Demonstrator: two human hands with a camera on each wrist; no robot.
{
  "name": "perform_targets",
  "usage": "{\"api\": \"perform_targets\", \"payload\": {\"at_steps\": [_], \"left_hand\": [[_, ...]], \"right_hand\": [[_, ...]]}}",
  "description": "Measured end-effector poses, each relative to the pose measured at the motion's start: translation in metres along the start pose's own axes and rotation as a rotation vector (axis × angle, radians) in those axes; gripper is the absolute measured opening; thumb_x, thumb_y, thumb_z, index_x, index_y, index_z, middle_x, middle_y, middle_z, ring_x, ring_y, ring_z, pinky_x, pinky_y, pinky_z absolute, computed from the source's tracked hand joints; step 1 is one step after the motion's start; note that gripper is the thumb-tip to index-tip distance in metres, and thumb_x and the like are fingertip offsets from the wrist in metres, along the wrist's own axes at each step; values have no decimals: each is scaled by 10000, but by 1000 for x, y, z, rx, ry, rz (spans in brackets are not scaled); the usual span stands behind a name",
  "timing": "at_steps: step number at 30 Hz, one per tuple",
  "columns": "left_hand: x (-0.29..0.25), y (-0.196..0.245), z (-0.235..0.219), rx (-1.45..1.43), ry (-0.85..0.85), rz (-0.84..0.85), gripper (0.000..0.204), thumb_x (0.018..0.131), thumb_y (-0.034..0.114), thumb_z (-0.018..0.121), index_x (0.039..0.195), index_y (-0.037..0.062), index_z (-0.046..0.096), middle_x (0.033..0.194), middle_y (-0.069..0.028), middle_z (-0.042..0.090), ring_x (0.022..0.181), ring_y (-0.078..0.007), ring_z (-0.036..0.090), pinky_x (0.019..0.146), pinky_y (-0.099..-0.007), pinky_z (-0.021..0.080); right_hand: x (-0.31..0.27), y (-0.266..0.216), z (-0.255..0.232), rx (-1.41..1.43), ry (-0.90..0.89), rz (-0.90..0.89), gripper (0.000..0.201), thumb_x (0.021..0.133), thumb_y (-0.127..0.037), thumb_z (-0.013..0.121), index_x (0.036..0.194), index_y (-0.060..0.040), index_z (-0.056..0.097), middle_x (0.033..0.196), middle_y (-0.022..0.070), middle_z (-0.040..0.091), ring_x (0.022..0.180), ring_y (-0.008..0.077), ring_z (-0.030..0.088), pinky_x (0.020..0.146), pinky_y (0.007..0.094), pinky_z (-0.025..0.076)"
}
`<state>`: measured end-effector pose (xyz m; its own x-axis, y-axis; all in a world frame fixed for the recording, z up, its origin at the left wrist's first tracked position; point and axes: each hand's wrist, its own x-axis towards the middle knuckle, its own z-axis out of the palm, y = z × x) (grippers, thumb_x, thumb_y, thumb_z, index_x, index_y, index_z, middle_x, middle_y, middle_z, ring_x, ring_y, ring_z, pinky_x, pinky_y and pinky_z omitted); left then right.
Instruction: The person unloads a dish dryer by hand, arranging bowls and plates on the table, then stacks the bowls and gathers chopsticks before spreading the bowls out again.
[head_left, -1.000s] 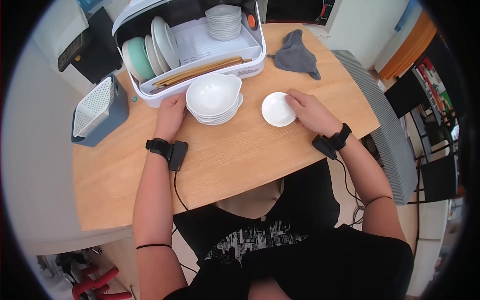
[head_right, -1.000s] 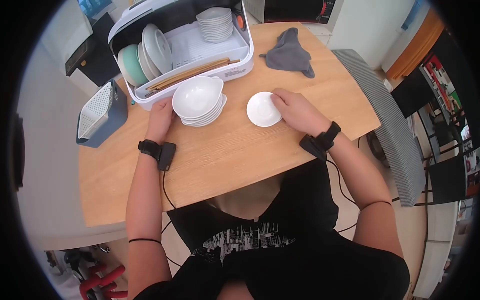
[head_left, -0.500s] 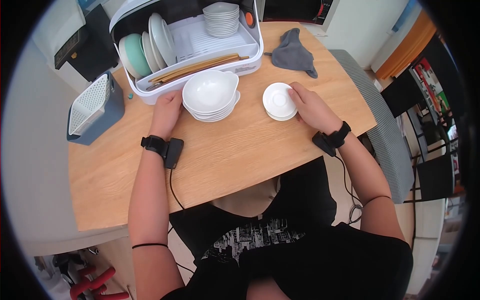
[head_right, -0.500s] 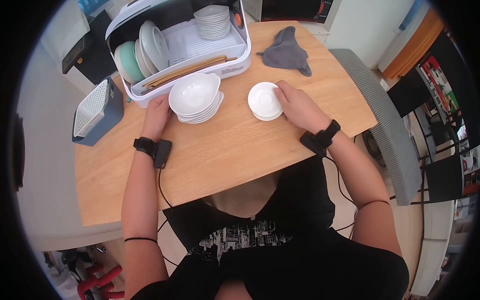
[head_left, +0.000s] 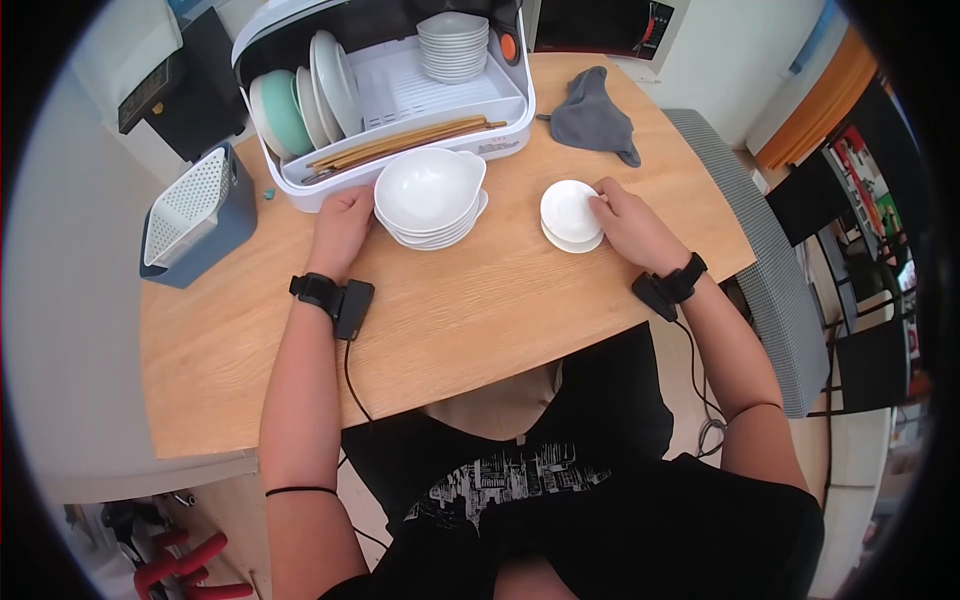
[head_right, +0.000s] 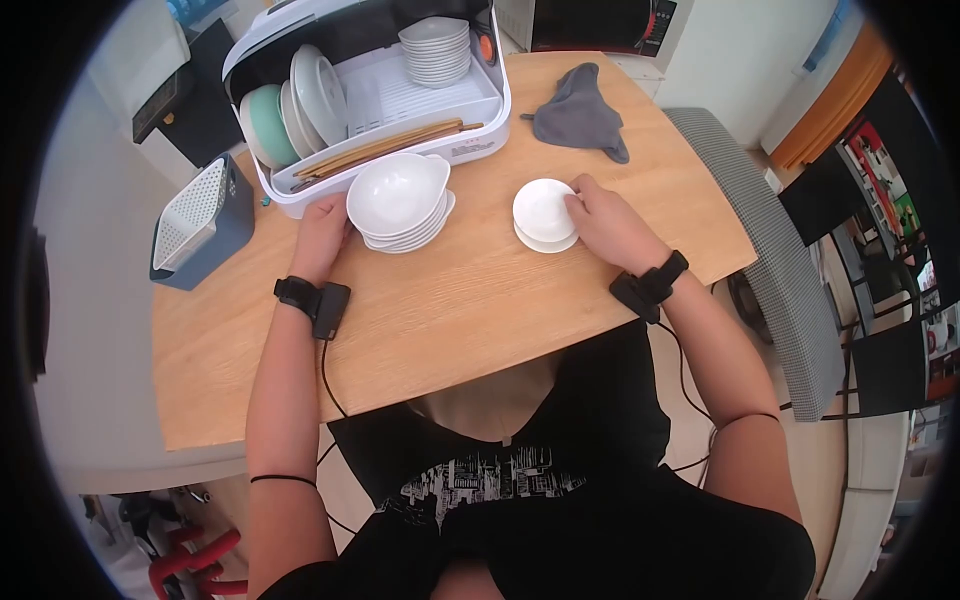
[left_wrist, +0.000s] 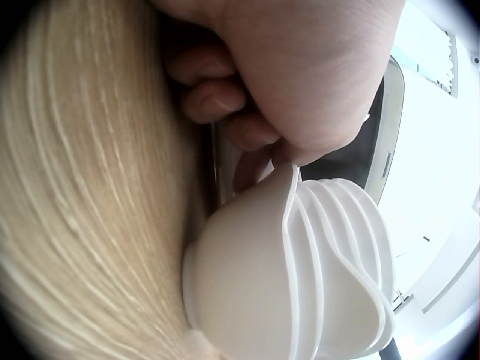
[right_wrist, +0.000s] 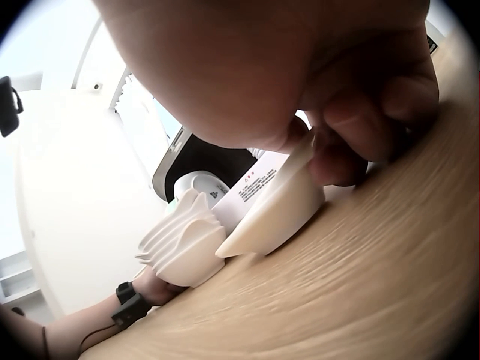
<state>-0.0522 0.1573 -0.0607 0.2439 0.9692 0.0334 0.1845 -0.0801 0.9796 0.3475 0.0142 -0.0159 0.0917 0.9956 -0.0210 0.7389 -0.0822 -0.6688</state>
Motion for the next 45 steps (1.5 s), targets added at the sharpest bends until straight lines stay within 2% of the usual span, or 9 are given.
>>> {"api": "perform_targets", "payload": {"at_steps": [2, 4, 8, 11, 13, 16, 30, 39, 45], "left_hand": [[1, 0, 0, -18, -14, -16, 414, 1129, 336, 615, 876, 45, 765, 706, 92, 534, 634, -38, 396, 575, -258, 301], [0, 1, 0, -17, -12, -22, 415, 1131, 335, 613, 874, 46, 764, 707, 91, 531, 635, -40, 392, 579, -259, 301], [0, 1, 0, -28, -23, -8, 420, 1137, 333, 607, 878, 45, 769, 708, 91, 526, 640, -44, 382, 588, -263, 299], [2, 0, 0, -16, -17, -2, 431, 1141, 336, 602, 884, 34, 770, 711, 89, 527, 641, -46, 383, 590, -267, 301], [-1, 3, 1, -1, -14, -3, 438, 1143, 338, 600, 884, 26, 767, 713, 87, 529, 643, -46, 388, 591, -266, 305], [-2, 6, 2, -3, -15, -13, 447, 1144, 341, 598, 885, 15, 762, 716, 85, 532, 644, -47, 393, 592, -267, 309], [-5, 9, 3, -26, -21, -26, 441, 1147, 334, 589, 915, 5, 770, 708, 85, 516, 647, -52, 385, 591, -275, 307], [2, 0, -1, 38, -12, -30, 454, 1141, 354, 596, 858, 27, 733, 687, 78, 508, 625, -56, 389, 573, -280, 310], [-2, 8, 5, 47, 16, -33, 438, 1140, 349, 597, 879, 38, 761, 682, 88, 510, 617, -48, 390, 568, -271, 308]], "right_hand": [[1, 4, -1, -19, -9, -11, 386, 1141, -289, 502, 1263, 66, 593, 1075, 309, 748, 968, 430, 736, 870, 479, 561], [2, 10, 0, -53, -16, -46, 355, 1154, -286, 523, 1275, 37, 607, 985, 171, 720, 803, 223, 682, 761, 363, 548], [-4, -9, -14, -37, -80, -7, 429, 1143, -331, 557, 1376, 28, 591, 971, 158, 724, 815, 230, 682, 775, 375, 546], [-8, -35, -25, -163, -78, 109, 592, 1088, -390, 640, 1499, 27, 544, 1230, 250, 740, 1114, 381, 718, 991, 453, 552], [-4, -31, -26, -242, -72, -335, 744, 1012, -411, 753, 1570, 5, 489, 1466, 254, 615, 1341, 396, 593, 1141, 453, 484], [-1, -39, -22, -341, -253, -410, 831, 928, -385, 843, 1582, -25, 477, 1584, 226, 507, 1470, 401, 458, 1237, 454, 407], [-5, -34, -59, -290, -142, -347, 862, 816, -265, 900, 1567, -71, 525, 1444, 207, 608, 1380, 401, 556, 1173, 439, 465], [-10, 1, -66, -359, -265, -114, 983, 774, -232, 941, 1622, -72, 469, 1578, 194, 529, 1513, 386, 441, 1270, 442, 379], [-4, -17, -29, -298, -319, -533, 962, 745, -288, 965, 1569, -61, 521, 1559, 201, 536, 1515, 389, 423, 1294, 456, 311]]}}
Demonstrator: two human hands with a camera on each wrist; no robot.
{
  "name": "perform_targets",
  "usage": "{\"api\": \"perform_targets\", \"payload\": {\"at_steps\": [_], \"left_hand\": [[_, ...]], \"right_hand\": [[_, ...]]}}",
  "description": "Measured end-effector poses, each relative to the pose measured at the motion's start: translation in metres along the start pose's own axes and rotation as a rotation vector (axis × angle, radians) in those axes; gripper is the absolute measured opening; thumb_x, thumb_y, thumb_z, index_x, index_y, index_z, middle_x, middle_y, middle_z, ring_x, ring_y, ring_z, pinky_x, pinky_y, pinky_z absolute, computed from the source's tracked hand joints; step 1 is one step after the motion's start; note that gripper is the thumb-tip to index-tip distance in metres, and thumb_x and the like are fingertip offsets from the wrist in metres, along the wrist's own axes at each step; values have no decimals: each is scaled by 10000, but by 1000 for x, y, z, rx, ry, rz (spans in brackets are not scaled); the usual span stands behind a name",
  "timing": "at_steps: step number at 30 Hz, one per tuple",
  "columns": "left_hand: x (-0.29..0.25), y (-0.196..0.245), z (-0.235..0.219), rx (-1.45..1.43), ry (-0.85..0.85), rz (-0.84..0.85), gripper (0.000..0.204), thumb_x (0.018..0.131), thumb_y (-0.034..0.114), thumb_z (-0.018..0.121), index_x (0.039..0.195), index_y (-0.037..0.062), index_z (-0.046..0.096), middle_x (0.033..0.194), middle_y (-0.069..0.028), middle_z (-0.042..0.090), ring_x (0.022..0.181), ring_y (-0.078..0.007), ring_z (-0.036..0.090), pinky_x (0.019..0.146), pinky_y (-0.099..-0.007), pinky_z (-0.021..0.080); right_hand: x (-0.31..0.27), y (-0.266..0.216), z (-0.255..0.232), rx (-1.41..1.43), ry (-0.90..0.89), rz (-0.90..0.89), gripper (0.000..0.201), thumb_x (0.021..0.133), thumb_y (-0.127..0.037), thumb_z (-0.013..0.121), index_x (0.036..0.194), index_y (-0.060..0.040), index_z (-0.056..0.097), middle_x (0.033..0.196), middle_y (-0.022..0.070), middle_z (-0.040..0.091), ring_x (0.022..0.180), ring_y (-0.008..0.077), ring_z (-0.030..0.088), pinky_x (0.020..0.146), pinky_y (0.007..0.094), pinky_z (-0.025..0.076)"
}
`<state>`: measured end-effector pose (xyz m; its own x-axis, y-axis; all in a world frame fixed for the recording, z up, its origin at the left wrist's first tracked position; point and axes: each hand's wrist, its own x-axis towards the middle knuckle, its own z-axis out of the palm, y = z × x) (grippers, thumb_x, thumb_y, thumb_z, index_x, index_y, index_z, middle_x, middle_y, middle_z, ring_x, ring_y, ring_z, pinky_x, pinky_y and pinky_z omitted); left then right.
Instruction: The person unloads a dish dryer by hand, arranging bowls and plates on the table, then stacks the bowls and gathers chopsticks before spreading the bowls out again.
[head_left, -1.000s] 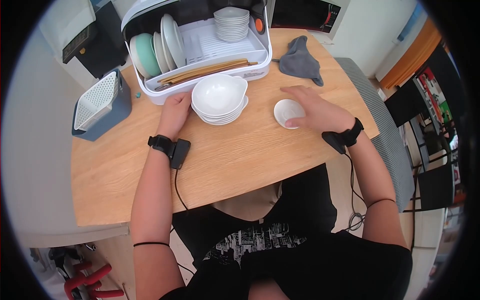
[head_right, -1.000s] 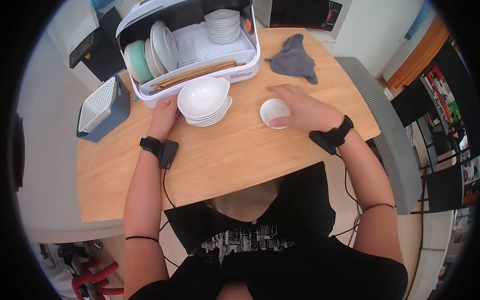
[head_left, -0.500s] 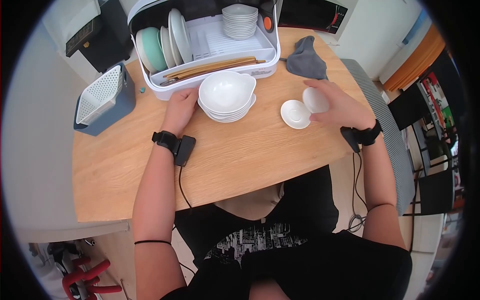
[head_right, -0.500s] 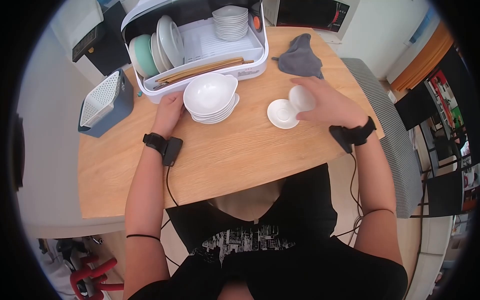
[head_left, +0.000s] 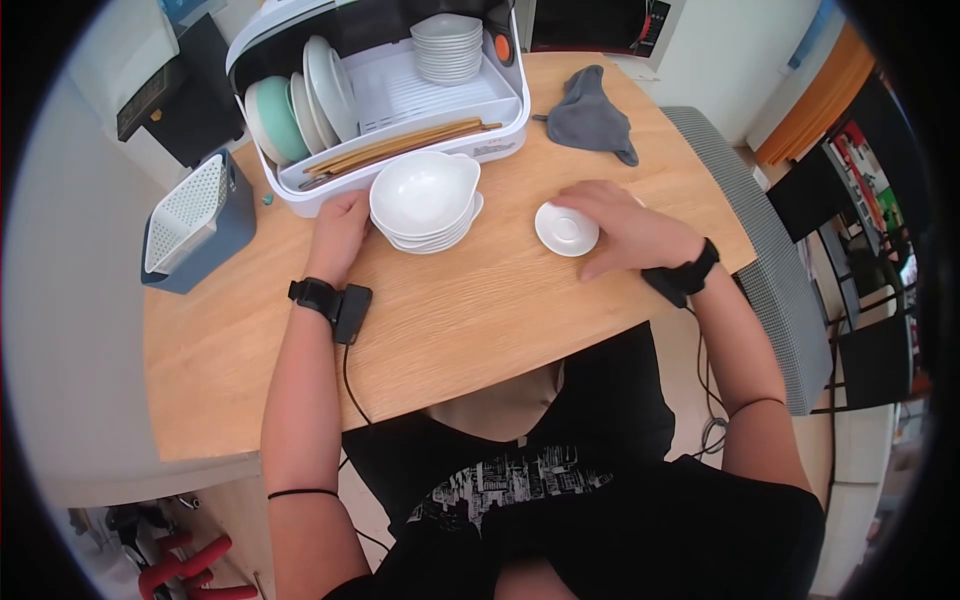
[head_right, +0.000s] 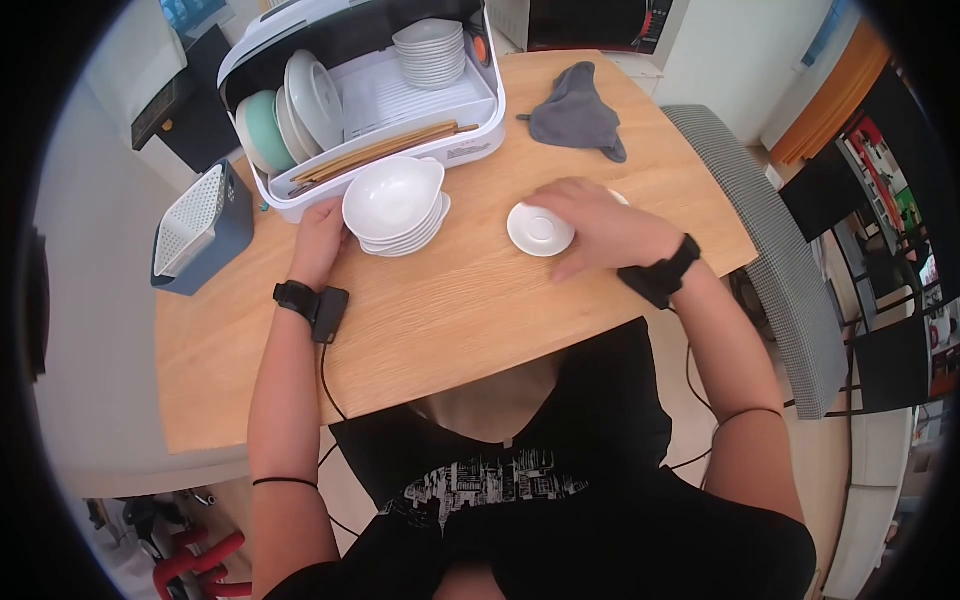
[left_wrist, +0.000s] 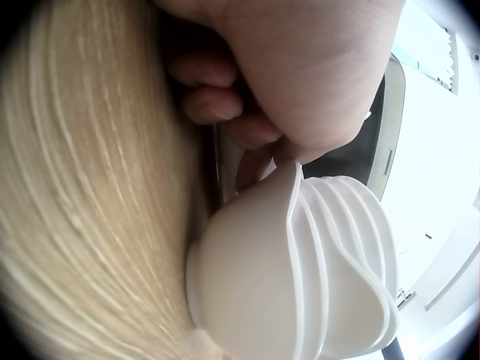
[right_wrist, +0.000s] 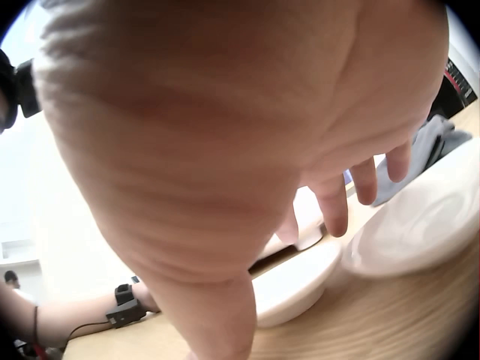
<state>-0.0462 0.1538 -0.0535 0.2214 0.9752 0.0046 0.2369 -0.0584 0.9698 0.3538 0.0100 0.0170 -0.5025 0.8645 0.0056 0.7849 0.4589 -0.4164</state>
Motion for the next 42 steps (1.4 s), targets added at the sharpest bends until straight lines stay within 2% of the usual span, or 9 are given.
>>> {"api": "perform_targets", "payload": {"at_steps": [3, 7, 9, 13, 17, 34, 37, 40, 42], "left_hand": [[0, -2, -3, -7, -11, 4, 387, 1137, 305, 570, 855, 89, 723, 676, 95, 505, 591, -41, 399, 539, -249, 299], [0, -3, -4, -47, -42, -2, 429, 1138, 342, 596, 891, 37, 767, 688, 89, 517, 622, -43, 396, 571, -264, 311], [0, -3, -4, -65, -37, -3, 432, 1138, 340, 594, 881, 35, 760, 689, 87, 516, 623, -44, 396, 572, -267, 311], [-1, -3, -4, -44, -37, 19, 459, 1141, 351, 593, 850, 26, 735, 687, 80, 515, 621, -50, 390, 578, -274, 311], [0, -1, -3, -37, -37, 15, 472, 1143, 365, 597, 845, 28, 741, 680, 79, 514, 622, -49, 388, 580, -278, 307], [-4, 4, -3, -51, -13, 3, 475, 1126, 310, 612, 780, -9, 676, 659, 73, 502, 630, -62, 388, 579, -300, 330], [4, -8, -5, 10, -43, 86, 389, 1115, 310, 613, 860, 56, 762, 677, 93, 504, 619, -41, 383, 565, -262, 299], [5, -11, -5, 9, -30, 97, 402, 1112, 317, 616, 852, 41, 752, 681, 92, 508, 624, -39, 377, 565, -269, 295], [5, -8, -5, 68, -6, 111, 507, 1096, 348, 631, 802, -65, 611, 631, -11, 487, 624, -121, 415, 597, -364, 381]], "right_hand": [[17, -12, 11, -5, -4, 31, 957, 755, -278, 956, 1576, -56, 516, 1536, 200, 554, 1479, 384, 467, 1275, 450, 340], [23, -15, 6, -11, -17, 21, 875, 795, -285, 923, 1550, -56, 545, 1491, 189, 596, 1425, 388, 517, 1219, 455, 404], [12, -5, -6, -3, 146, 16, 868, 804, -269, 914, 1554, -46, 540, 1455, 201, 606, 1394, 392, 544, 1195, 443, 437], [-17, 5, -29, -63, 150, 255, 892, 808, -226, 909, 1589, -63, 512, 1503, 190, 556, 1425, 386, 513, 1231, 428, 397], [-32, 9, -24, -78, 92, 349, 833, 820, -193, 904, 1557, -60, 539, 1518, 186, 546, 1427, 380, 514, 1217, 426, 423], [-17, 11, -25, -89, 7, 339, 855, 789, -226, 947, 1532, -58, 560, 1493, 195, 570, 1418, 401, 528, 1193, 445, 455], [-14, 8, -25, -73, -10, 344, 876, 773, -201, 960, 1535, -56, 553, 1477, 186, 570, 1415, 397, 527, 1190, 439, 456], [-10, 1, -25, -84, -23, 330, 874, 771, -199, 961, 1533, -59, 556, 1460, 181, 573, 1405, 391, 533, 1185, 434, 458], [-7, -3, -24, -104, -32, 318, 873, 772, -199, 961, 1533, -61, 557, 1451, 177, 574, 1399, 387, 535, 1184, 430, 458]]}}
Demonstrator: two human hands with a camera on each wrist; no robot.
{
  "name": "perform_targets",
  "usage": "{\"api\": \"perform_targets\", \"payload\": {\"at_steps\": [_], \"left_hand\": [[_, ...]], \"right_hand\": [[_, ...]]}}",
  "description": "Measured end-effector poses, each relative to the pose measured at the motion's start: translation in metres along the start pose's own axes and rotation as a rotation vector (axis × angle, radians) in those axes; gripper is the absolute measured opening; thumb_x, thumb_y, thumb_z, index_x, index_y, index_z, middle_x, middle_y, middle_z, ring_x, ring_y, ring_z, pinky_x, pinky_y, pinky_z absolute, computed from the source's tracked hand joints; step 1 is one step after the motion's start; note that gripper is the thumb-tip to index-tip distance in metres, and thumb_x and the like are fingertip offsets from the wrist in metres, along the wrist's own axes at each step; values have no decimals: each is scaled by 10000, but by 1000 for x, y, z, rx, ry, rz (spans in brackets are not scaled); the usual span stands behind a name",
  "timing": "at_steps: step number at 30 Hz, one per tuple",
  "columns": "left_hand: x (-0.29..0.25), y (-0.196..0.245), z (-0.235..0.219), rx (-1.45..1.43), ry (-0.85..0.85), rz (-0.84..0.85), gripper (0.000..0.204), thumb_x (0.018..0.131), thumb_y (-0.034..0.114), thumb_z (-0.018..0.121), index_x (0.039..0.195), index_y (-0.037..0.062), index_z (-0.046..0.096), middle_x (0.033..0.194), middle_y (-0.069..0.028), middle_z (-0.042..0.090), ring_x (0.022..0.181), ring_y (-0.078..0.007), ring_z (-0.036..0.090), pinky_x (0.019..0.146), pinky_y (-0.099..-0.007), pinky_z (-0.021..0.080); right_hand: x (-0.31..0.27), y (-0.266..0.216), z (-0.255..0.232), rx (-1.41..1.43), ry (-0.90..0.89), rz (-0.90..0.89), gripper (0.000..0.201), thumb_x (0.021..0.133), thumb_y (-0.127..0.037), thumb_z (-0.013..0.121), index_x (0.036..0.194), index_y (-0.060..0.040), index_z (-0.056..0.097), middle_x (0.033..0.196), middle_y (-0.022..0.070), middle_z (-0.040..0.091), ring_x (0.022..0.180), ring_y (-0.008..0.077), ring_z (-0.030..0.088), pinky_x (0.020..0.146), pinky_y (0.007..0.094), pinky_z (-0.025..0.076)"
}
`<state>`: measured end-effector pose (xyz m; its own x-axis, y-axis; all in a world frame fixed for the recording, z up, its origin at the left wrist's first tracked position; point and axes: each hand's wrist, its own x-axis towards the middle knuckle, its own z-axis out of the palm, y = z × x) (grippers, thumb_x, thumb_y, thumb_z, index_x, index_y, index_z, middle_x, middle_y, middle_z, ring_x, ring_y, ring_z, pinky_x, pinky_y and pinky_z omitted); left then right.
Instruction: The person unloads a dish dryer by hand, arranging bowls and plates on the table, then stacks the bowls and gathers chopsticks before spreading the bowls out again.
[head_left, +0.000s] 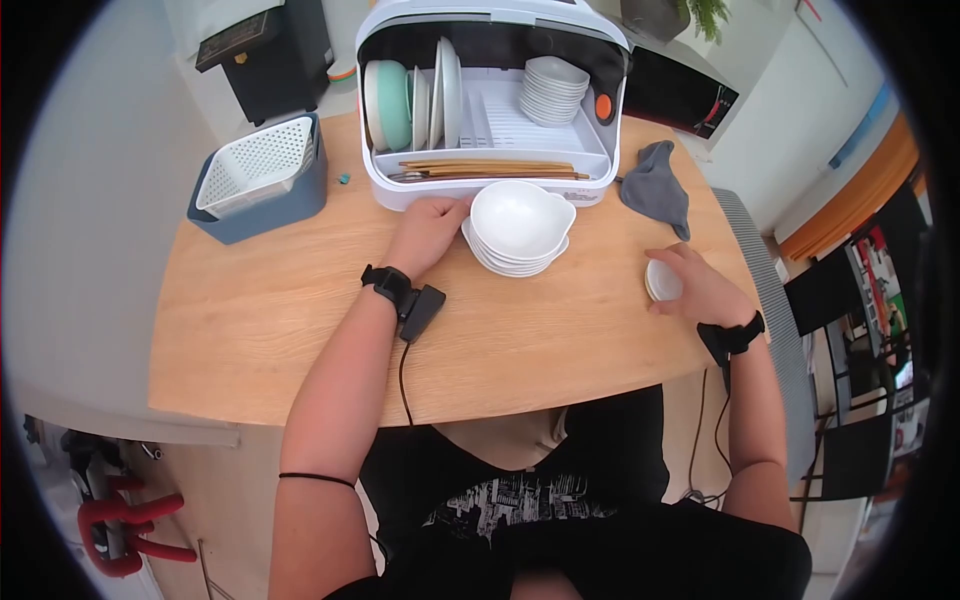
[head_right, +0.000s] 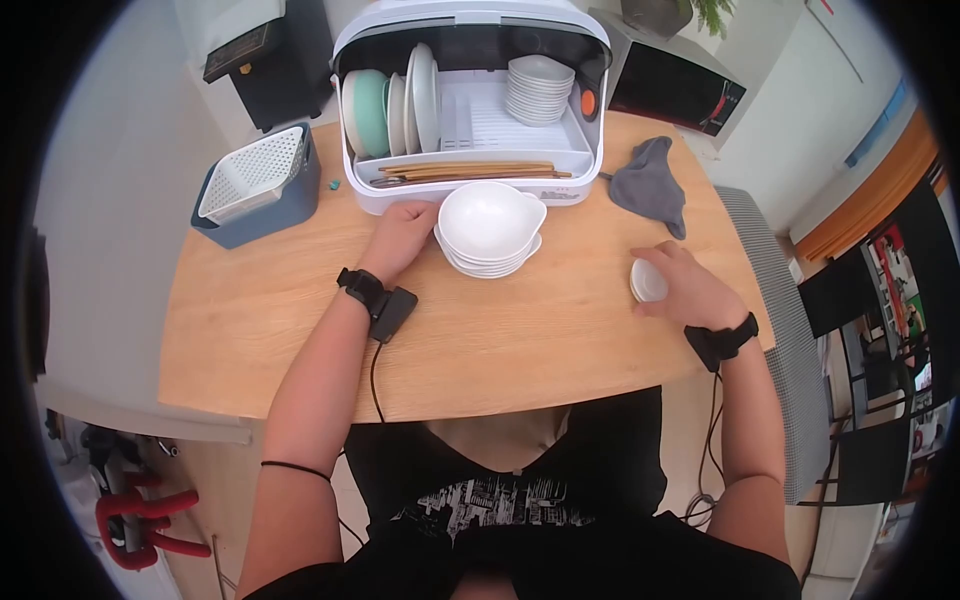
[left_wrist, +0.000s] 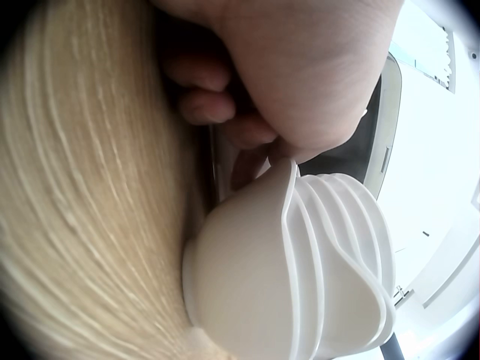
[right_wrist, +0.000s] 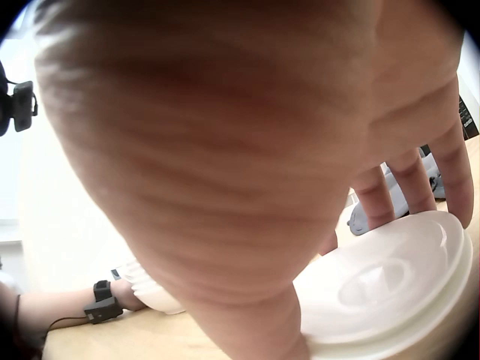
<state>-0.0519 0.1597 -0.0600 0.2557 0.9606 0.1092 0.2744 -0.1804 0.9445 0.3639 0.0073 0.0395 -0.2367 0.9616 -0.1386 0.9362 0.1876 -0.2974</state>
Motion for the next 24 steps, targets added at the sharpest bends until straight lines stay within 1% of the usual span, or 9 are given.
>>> {"api": "perform_targets", "payload": {"at_steps": [2, 9, 15, 17, 18, 19, 21, 23, 24], "left_hand": [[0, 1, 0, 0, 1, -12, 515, 1096, 356, 633, 803, -67, 612, 628, -18, 488, 619, -129, 416, 595, -370, 383], [-2, 6, 0, -32, -11, -52, 533, 1099, 393, 641, 859, -83, 666, 634, -52, 525, 625, -153, 438, 622, -381, 413], [-7, 16, -2, 36, 0, -56, 523, 1106, 395, 636, 906, -85, 691, 653, -71, 559, 638, -169, 459, 645, -383, 432], [-8, 18, -2, 33, 8, -47, 519, 1106, 392, 637, 913, -86, 694, 663, -73, 570, 646, -169, 464, 655, -381, 440], [-8, 19, -2, 33, 12, -40, 514, 1106, 390, 637, 921, -86, 698, 672, -76, 581, 653, -170, 470, 664, -380, 447], [-8, 19, -2, 32, 13, -35, 514, 1106, 390, 637, 921, -86, 698, 672, -76, 581, 653, -170, 470, 664, -380, 447], [-7, 16, -2, 13, -10, -48, 505, 1109, 381, 636, 935, -88, 708, 692, -76, 604, 671, -161, 480, 685, -379, 463], [-4, 14, -3, 22, -24, -54, 491, 1109, 373, 636, 957, -87, 722, 705, -76, 624, 679, -159, 499, 697, -375, 472], [-4, 13, -4, 32, -40, -63, 479, 1110, 364, 636, 980, -85, 736, 718, -75, 644, 687, -157, 519, 708, -371, 482]], "right_hand": [[3, -3, 1, 7, -3, -37, 829, 793, -238, 943, 1520, -82, 578, 1412, 183, 596, 1361, 383, 562, 1157, 415, 483], [13, -16, 4, -8, 9, -82, 799, 832, -223, 917, 1536, -89, 564, 1438, 191, 584, 1340, 398, 580, 1145, 431, 494], [31, -48, -19, 46, 127, -133, 827, 855, -200, 898, 1582, -105, 514, 1456, 186, 549, 1333, 397, 586, 1144, 438, 492], [50, -63, -36, 88, 276, -284, 854, 843, -195, 906, 1590, -115, 499, 1415, 161, 547, 1300, 353, 601, 1121, 413, 505], [62, -76, -46, 87, 280, -216, 834, 852, -218, 917, 1571, -129, 503, 1378, 136, 555, 1275, 298, 602, 1102, 386, 517], [80, -82, -49, 84, 283, -217, 834, 852, -218, 917, 1571, -129, 503, 1378, 136, 555, 1275, 298, 602, 1102, 386, 517], [128, -85, -48, 375, 444, -377, 800, 860, -267, 937, 1521, -116, 513, 1377, 132, 555, 1256, 268, 605, 1091, 360, 518], [179, -93, -52, 505, 384, -350, 797, 853, -338, 958, 1461, -65, 521, 1357, 139, 581, 1245, 271, 613, 1096, 364, 514], [202, -100, -54, 504, 383, -355, 797, 853, -338, 958, 1461, -65, 521, 1357, 139, 581, 1245, 271, 613, 1096, 364, 514]]}}
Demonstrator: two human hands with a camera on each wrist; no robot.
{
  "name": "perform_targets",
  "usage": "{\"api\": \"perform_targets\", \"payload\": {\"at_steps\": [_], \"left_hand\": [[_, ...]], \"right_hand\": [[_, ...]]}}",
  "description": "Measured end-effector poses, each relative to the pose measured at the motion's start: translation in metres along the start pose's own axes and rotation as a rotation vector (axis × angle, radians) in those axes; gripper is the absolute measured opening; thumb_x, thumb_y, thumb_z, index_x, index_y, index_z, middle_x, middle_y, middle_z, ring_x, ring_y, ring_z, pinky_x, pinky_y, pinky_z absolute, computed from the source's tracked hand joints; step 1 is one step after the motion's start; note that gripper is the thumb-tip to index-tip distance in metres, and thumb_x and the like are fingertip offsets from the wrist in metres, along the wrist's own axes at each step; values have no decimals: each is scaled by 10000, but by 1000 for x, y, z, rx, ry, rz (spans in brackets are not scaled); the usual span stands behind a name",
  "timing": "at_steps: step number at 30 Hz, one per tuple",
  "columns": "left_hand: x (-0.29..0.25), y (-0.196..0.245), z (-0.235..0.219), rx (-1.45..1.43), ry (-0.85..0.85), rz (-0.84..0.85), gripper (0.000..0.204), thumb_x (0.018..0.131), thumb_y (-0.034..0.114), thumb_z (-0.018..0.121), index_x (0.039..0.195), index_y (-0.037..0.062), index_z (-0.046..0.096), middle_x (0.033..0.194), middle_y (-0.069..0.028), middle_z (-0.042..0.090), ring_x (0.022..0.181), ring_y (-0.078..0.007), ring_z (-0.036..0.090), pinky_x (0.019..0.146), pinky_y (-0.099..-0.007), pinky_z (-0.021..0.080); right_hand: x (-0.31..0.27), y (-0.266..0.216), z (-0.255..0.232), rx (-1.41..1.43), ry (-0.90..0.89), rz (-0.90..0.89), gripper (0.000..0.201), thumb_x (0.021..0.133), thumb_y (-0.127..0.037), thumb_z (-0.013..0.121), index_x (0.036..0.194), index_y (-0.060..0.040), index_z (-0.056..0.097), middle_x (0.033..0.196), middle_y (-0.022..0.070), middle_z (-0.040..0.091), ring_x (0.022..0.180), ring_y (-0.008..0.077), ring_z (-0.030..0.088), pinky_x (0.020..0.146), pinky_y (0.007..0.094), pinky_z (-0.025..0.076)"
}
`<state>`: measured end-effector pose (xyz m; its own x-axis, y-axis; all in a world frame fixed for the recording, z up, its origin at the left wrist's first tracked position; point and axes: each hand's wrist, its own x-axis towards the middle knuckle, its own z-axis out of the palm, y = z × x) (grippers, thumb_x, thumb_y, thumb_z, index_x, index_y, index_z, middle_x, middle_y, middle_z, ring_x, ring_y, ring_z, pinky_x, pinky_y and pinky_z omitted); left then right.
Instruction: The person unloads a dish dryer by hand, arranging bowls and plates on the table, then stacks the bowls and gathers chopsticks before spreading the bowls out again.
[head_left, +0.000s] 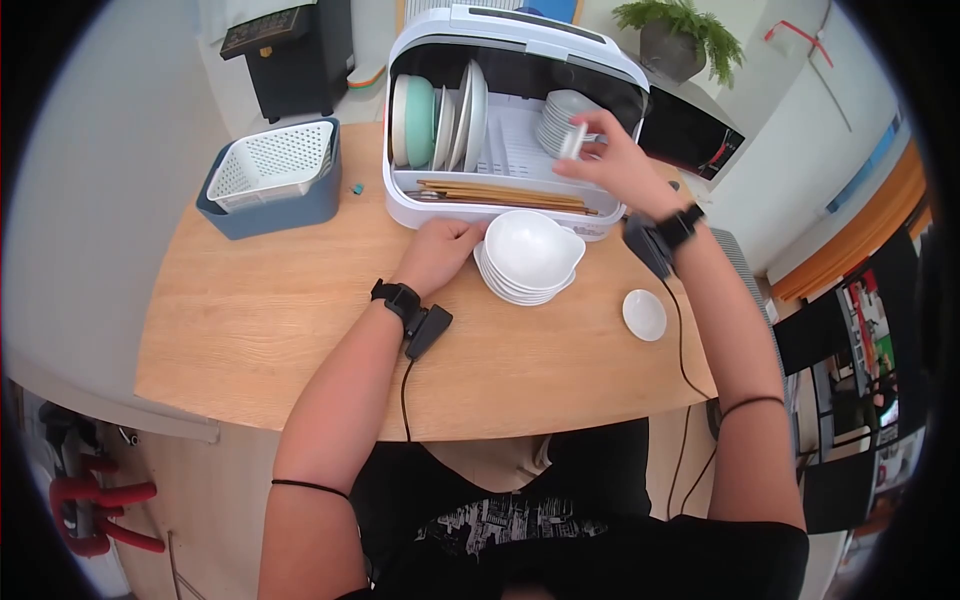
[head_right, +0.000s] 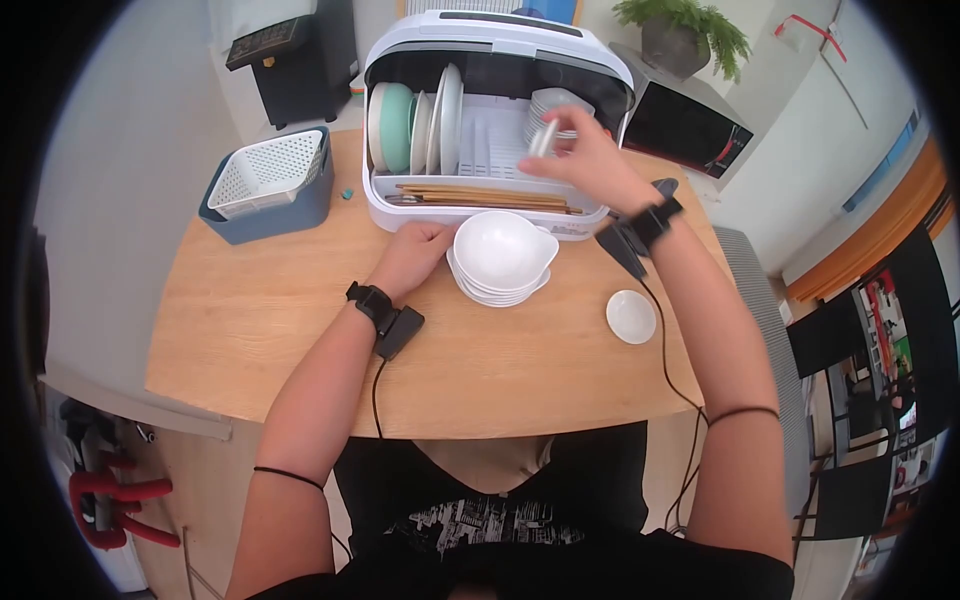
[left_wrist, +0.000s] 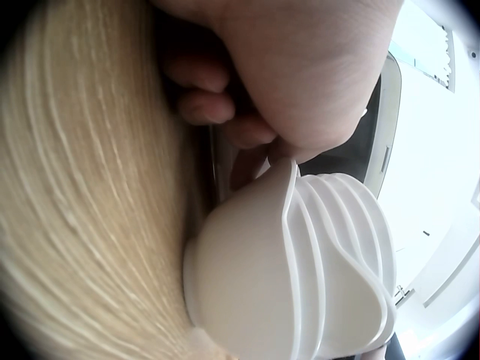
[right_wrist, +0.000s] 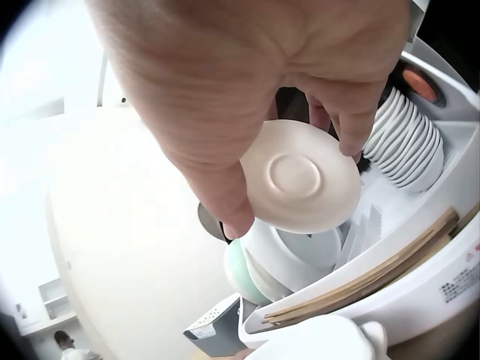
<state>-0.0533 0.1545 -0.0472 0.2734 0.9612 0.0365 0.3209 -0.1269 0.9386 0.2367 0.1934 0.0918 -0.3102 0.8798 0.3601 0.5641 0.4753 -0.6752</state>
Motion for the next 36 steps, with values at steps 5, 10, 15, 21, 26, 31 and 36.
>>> {"api": "perform_targets", "payload": {"at_steps": [5, 10, 15, 21, 26, 31, 36], "left_hand": [[-6, 4, 2, -67, 30, 42, 451, 1105, 352, 644, 1026, -77, 759, 758, -85, 701, 706, -161, 571, 723, -364, 496], [-3, -2, 3, -116, 52, 92, 457, 1099, 366, 651, 1023, -70, 764, 758, -100, 714, 702, -161, 573, 720, -367, 498], [0, -6, 4, -70, 28, 67, 474, 1098, 380, 651, 984, -69, 751, 719, -124, 681, 676, -185, 559, 708, -381, 493], [1, -4, 4, -34, 46, 87, 469, 1099, 378, 645, 1002, -69, 749, 725, -135, 680, 681, -195, 569, 714, -385, 497], [-3, 5, 0, 9, 34, 62, 450, 1097, 370, 646, 1048, -62, 762, 736, -133, 690, 692, -193, 584, 722, -381, 503], [-3, 0, 4, -65, 41, 72, 495, 1120, 358, 634, 929, -90, 722, 725, 29, 585, 710, -94, 463, 674, -322, 445], [-5, 3, 4, -75, 32, 55, 496, 1120, 356, 639, 897, -78, 725, 717, 46, 558, 696, -84, 440, 653, -316, 421]], "right_hand": [[86, 46, 32, -11, -209, 41, 933, 774, -448, 997, 1431, -2, 508, 1334, 195, 626, 1247, 279, 622, 1107, 383, 501], [110, 65, 54, -33, -298, 30, 941, 764, -453, 999, 1435, -12, 508, 1339, 204, 623, 1259, 295, 620, 1115, 385, 488], [109, 72, 59, -85, -378, 84, 909, 815, -334, 991, 1491, -26, 468, 1456, 140, 584, 1366, 270, 586, 1207, 366, 427], [100, 74, 58, -63, -420, 59, 1066, 823, -461, 964, 1631, -49, 404, 1608, 156, 469, 1535, 382, 441, 1321, 443, 312], [102, 72, 57, -95, -443, 38, 1079, 841, -503, 938, 1648, -38, 394, 1634, 233, 471, 1555, 394, 436, 1302, 443, 344], [121, 81, 59, -125, -368, 42, 1030, 893, -563, 871, 1638, -13, 422, 1610, 267, 522, 1527, 380, 489, 1269, 433, 390], [128, 73, 61, -179, -259, 84, 906, 995, -590, 738, 1617, 7, 460, 1564, 235, 587, 1486, 341, 542, 1234, 412, 421]]}}
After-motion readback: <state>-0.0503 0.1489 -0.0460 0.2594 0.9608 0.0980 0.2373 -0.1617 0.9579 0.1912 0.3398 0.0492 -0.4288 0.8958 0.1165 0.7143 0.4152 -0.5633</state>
